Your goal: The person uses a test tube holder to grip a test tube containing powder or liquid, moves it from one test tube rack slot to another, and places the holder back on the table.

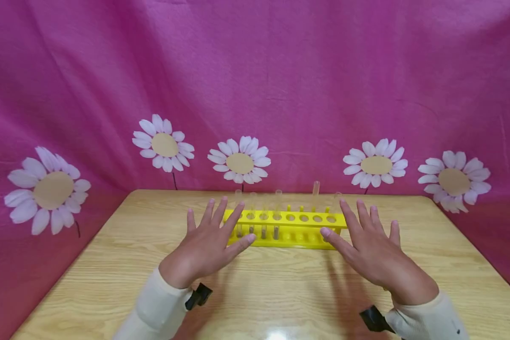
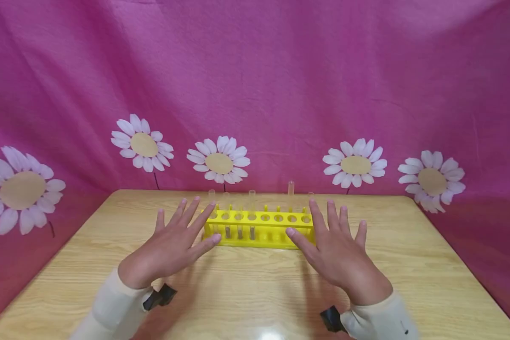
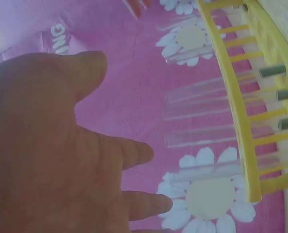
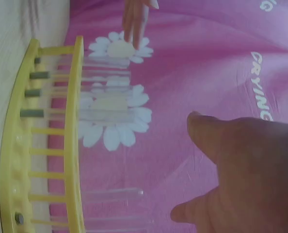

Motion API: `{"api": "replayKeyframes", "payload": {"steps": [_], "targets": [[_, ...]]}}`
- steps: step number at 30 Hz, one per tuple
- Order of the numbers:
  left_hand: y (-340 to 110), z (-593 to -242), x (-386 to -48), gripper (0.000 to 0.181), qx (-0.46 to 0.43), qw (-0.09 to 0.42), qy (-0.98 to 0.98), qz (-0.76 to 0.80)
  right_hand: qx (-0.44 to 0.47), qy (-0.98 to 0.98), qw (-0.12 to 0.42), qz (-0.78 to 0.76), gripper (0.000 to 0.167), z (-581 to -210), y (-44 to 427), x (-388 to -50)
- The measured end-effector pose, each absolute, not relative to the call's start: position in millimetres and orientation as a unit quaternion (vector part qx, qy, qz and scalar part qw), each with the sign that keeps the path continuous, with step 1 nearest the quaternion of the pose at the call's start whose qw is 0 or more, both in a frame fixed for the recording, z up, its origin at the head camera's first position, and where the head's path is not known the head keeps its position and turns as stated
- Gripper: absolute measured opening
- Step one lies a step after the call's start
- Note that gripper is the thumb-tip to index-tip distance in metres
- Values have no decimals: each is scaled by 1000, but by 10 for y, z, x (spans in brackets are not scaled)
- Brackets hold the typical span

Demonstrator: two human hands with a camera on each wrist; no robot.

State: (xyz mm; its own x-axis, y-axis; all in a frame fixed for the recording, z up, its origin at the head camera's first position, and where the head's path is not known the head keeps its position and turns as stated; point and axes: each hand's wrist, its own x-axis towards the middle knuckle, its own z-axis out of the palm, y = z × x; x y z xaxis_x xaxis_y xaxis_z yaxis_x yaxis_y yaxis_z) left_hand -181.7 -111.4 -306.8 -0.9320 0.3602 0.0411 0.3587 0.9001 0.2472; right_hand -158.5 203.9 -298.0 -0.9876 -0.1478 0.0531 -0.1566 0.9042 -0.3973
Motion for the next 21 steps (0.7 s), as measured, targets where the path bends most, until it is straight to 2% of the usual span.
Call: {"api": "replayKeyframes", "payload": {"steps": [9,21], "targets": [[-1235,-3099,-1942,85,173,5,974,148,58,-978,-17,199,93,-3032,2208,-1724],[-1370,-3388,-2314,94,169,35,953,251,30,-975,-63,210,101,-3237,2482,-1922]]}}
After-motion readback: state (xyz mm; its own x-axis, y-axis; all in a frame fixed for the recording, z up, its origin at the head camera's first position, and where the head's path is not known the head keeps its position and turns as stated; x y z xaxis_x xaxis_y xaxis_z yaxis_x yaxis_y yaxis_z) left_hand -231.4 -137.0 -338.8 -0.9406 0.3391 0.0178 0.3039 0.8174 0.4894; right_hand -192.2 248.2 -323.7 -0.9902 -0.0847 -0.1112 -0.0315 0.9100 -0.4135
